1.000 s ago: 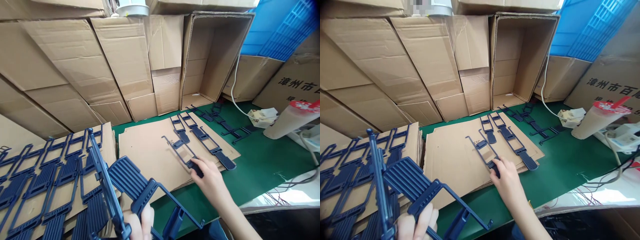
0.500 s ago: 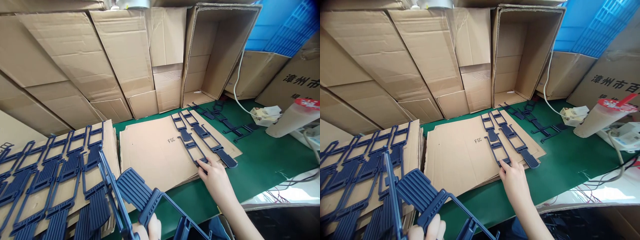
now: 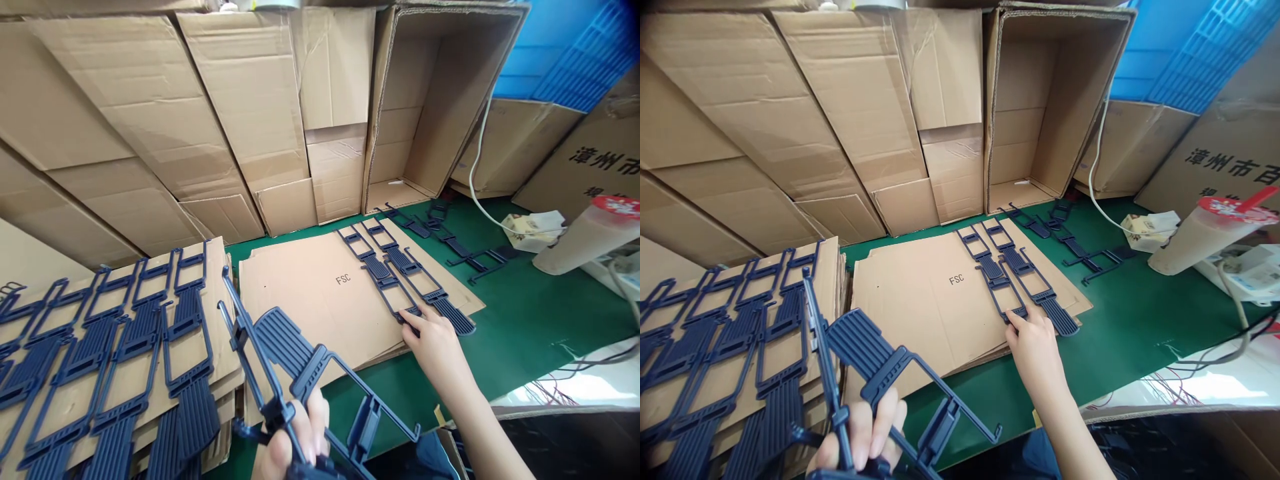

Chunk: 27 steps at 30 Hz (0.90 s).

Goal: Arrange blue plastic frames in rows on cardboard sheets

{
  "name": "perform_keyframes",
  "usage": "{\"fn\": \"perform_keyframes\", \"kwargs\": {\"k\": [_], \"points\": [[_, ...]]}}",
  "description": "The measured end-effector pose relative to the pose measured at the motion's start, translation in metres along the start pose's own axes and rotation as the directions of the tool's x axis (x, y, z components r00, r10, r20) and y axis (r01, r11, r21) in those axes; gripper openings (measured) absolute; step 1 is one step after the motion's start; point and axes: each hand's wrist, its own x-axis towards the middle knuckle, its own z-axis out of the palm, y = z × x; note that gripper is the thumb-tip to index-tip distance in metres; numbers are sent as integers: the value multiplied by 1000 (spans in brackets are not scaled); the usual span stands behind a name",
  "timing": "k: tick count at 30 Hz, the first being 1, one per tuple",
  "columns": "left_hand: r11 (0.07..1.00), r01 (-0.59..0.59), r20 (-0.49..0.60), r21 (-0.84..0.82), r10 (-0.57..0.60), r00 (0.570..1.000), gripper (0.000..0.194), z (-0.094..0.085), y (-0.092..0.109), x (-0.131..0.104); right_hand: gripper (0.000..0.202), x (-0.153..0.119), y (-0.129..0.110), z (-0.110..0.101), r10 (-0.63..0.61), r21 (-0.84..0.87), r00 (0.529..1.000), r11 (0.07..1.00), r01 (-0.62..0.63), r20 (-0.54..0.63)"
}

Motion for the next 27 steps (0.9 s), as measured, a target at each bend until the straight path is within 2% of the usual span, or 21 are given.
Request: {"fn": "perform_keyframes", "kwargs": {"k": [4,7,10,12,14,15,17,19,21,24,26,27], "points": [[989,12,-11,-145,-13,1000,31,14,1,17,34,0,4,4,-8,6,1000,1000,8,3],[979,29,19,-203,-26,999,30,15,2,28,38,-3,2,-9,55,53,998,997,-56,2],[976,10,125,-217,18,992,30,12,1,40,38,-6,-6,-36,103,319,994,943,-89,-29],[970,18,221,-242,37,975,29,10,0,48,37,-3,-13,-55,109,586,991,799,-130,72],[960,74,310,-269,13,951,30,10,-1,54,39,7,-21,-68,39,776,962,582,-243,272],[953,119,349,-277,-15,937,31,10,-3,56,41,14,-26,-72,-20,825,934,476,-304,356],[942,218,418,-256,-96,904,36,10,-6,57,45,33,-35,-74,-137,871,889,308,-381,438],[954,252,424,-164,-162,891,42,12,-10,57,47,53,-44,-73,-230,884,857,213,-417,460],[972,234,388,0,-216,896,47,14,-12,57,45,70,-52,-72,-327,868,804,185,-461,497],[954,241,331,181,-290,898,50,18,-11,54,34,83,-60,-78,-467,843,704,236,-484,535],[933,260,243,249,-320,916,46,21,-7,46,30,84,-59,-88,-488,841,686,275,-466,539],[924,246,179,294,-306,935,45,21,-4,40,30,84,-57,-94,-472,845,702,274,-459,534]]}}
